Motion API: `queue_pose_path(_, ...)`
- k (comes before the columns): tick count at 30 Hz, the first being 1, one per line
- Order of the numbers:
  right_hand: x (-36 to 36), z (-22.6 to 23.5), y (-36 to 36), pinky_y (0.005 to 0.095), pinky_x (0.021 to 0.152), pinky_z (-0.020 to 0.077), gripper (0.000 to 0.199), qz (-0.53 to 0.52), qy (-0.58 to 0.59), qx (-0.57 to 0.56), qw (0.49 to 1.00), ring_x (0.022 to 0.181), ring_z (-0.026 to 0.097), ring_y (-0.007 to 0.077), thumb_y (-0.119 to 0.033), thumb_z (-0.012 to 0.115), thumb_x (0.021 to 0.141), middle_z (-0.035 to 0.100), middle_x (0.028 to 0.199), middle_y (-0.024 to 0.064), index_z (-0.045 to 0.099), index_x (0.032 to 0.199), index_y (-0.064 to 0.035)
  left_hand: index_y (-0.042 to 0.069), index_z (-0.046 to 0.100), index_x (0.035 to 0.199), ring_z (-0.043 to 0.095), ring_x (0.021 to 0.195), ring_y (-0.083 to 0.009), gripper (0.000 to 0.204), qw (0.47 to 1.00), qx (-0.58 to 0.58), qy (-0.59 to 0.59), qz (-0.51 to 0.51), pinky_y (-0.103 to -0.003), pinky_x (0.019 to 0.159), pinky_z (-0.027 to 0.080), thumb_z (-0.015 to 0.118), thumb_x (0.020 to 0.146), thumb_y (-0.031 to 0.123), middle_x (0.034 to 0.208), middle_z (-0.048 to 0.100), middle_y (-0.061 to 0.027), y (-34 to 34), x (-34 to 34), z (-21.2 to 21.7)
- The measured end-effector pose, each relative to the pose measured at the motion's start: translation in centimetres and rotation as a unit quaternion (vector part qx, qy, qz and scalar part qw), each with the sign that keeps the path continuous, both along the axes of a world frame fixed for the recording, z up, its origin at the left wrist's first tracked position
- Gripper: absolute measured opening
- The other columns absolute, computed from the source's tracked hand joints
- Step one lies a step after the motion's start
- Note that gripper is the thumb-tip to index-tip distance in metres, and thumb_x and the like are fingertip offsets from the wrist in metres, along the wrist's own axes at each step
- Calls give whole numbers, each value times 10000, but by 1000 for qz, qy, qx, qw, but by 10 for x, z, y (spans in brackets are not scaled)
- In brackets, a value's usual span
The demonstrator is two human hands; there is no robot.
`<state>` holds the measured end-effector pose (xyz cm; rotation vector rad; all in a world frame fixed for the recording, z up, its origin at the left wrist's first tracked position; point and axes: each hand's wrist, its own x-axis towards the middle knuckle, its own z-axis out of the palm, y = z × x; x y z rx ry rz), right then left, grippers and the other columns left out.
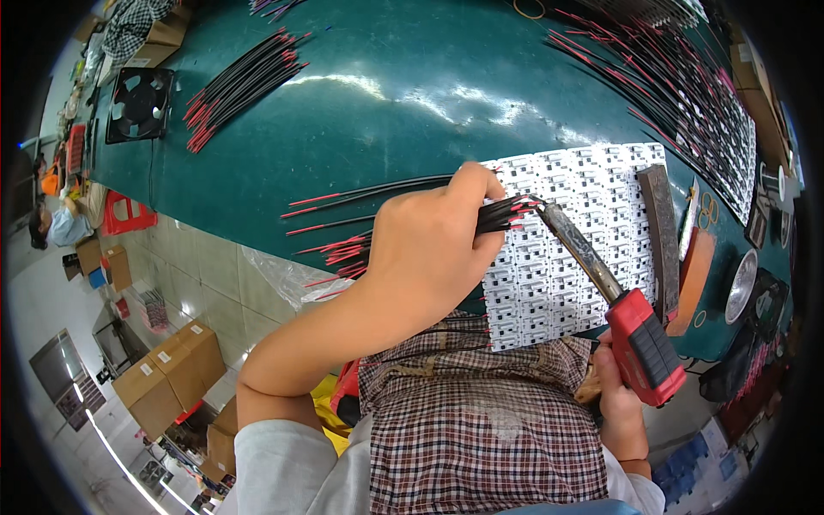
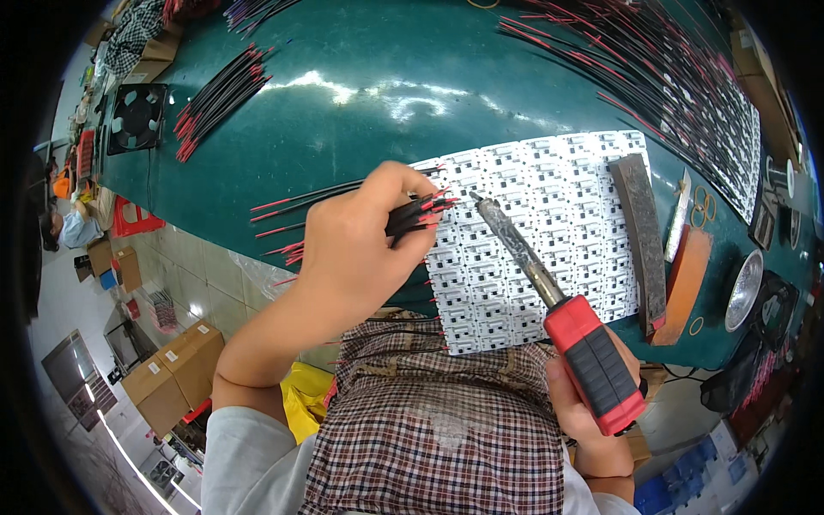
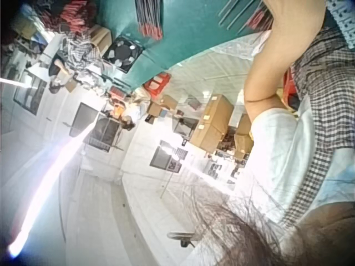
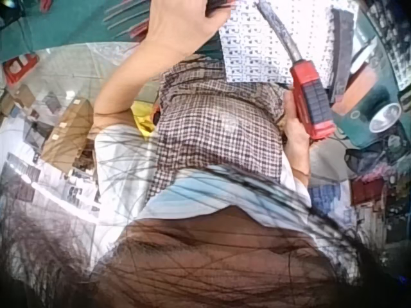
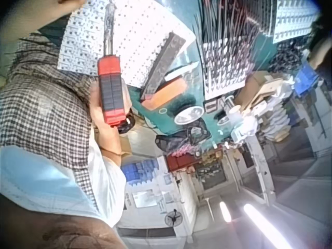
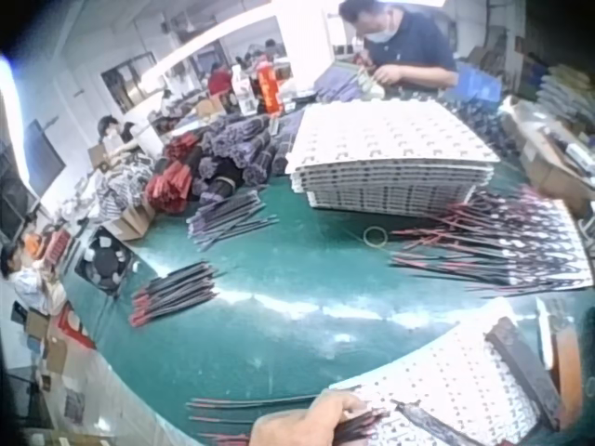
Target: The person solders wires onto a circuit board using a soldering iron, holding and positioning each wire onto the board.
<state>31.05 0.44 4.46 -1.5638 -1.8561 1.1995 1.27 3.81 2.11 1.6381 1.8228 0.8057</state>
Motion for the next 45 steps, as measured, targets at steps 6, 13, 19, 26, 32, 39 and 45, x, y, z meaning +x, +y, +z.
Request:
queue_pose_path(6, -10, -6, 5, 380, 611, 501, 239, 65, 25, 44, 997, 664, 618, 335, -58, 745, 743, 644, 817, 147, 688, 964, 12, 35, 639, 843, 625, 551, -246, 149, 996, 50, 72, -2, -342, 513, 463, 759, 786, 102, 672, 634, -94, -1, 4, -15)
queue_pose_path(13, -14, -4, 9, 371, 580, 490, 207, 82, 26, 23, 996, 646, 617, 316, -46, 736, 744, 635, 795, 139, 682, 937, 4, 25, 635, 810, 620, 550, -256, 143, 995, 46, 84, 2, -354, 518, 467, 755, 775, 94, 669, 630, -100, 0, 5, -16)
queue_pose_path(19, -16, -6, 11, 369, 599, 507, 217, 84, 23, 39, 995, 668, 637, 319, -37, 735, 734, 648, 808, 141, 684, 941, 5, 25, 639, 809, 619, 565, -283, 148, 995, 52, 84, -2, -374, 533, 472, 762, 764, 94, 675, 628, -108, 1, 5, -15)
queue_pose_path(26, -3, -8, -3, 382, 632, 528, 245, 35, -4, -20, 999, 699, 656, 336, -35, 734, 731, 663, 837, 158, 688, 966, 15, 22, 640, 812, 623, 585, -297, 152, 995, 51, 86, -5, -387, 552, 479, 765, 755, 88, 677, 624, -117, 1, 6, -13)
queue_pose_path(32, -2, -8, 1, 392, 645, 535, 263, 82, 17, 17, 996, 713, 665, 347, -44, 737, 734, 668, 854, 164, 690, 986, 17, 21, 671, 831, 648, 627, -306, 149, 994, 64, 85, -19, -383, 576, 496, 775, 746, 83, 719, 655, -120, 3, 2, -15)
queue_pose_path(39, -2, -11, -2, 380, 609, 515, 221, 65, 12, -1, 998, 673, 644, 327, -56, 732, 758, 652, 824, 150, 684, 963, 11, 20, 718, 870, 683, 705, -310, 171, 994, 52, 80, -55, -372, 613, 521, 792, 723, 68, 806, 702, -124, 7, -5, -12)
queue_pose_path(45, -6, -7, 3, 375, 598, 505, 220, 68, 19, -12, 997, 657, 635, 316, -61, 735, 762, 645, 811, 145, 682, 963, 11, 22, 715, 867, 692, 734, -310, 196, 993, 51, 91, -55, -378, 644, 537, 798, 693, 58, 824, 710, -124, 6, -3, -11)
